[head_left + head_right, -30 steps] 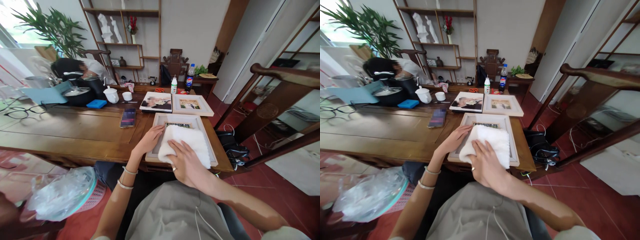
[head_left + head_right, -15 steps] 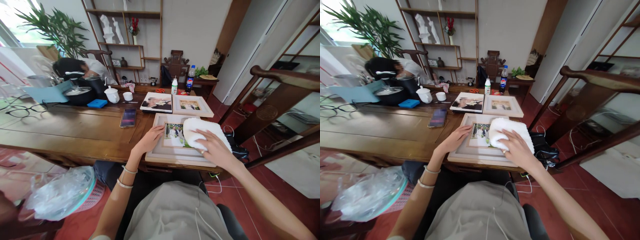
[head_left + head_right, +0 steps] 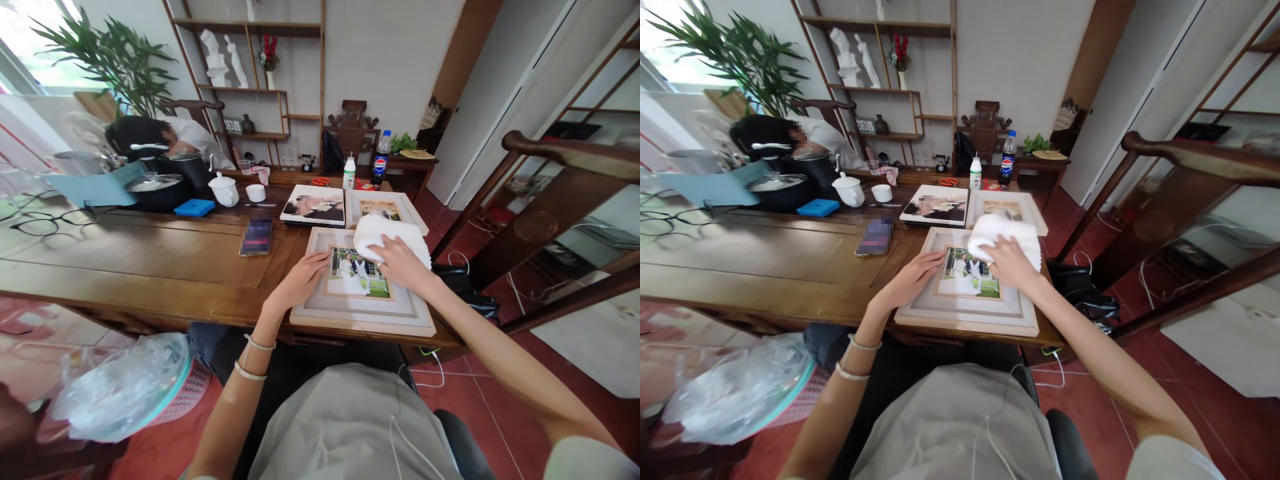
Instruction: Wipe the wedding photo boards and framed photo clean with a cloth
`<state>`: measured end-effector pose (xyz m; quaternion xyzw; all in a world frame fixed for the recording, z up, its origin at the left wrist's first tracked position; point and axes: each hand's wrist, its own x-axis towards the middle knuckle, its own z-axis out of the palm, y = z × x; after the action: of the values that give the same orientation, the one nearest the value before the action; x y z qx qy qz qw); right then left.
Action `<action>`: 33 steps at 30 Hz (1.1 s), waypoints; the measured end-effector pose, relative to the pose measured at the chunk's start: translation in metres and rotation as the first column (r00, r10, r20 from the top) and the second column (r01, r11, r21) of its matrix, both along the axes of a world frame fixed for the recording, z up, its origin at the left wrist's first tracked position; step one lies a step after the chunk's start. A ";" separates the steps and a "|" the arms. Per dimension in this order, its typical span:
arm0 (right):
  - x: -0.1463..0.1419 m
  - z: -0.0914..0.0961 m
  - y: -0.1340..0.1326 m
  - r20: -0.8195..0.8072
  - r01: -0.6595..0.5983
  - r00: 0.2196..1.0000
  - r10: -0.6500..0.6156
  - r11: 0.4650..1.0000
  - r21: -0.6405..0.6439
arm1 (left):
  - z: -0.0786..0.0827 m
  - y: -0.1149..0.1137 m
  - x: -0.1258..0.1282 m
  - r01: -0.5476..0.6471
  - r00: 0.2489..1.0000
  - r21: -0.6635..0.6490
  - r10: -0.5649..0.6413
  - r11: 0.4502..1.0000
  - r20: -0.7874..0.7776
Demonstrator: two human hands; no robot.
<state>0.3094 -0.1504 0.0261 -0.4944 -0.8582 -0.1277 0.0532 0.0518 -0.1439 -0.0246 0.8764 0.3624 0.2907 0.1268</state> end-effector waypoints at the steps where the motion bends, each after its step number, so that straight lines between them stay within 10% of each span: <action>1: -0.004 0.001 -0.014 0.004 -0.029 1.000 0.029 0.999 -0.033 | 0.000 0.000 0.000 -0.001 1.000 0.003 0.001 1.000 0.006; 10: -0.032 0.010 -0.138 -0.208 -0.246 0.957 0.201 0.944 -0.221 | -0.001 0.000 0.000 0.001 1.000 0.015 -0.001 1.000 0.005; 24: 0.000 -0.005 0.008 -0.081 0.090 0.993 -0.086 0.995 0.038 | 0.000 0.000 -0.001 -0.002 1.000 -0.006 0.002 1.000 0.002; 28: -0.017 -0.005 -0.004 -0.021 -0.009 1.000 0.009 1.000 -0.027 | -0.001 0.001 -0.001 0.007 1.000 0.009 -0.007 1.000 -0.001; 33: -0.040 0.006 -0.083 -0.072 -0.132 0.990 0.121 0.973 -0.188 | -0.001 0.001 0.000 0.001 1.000 0.025 -0.001 1.000 -0.003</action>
<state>0.2697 -0.2332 0.0320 -0.4452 -0.8942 -0.0256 0.0387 0.0520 -0.1426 -0.0261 0.8784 0.3586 0.2939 0.1155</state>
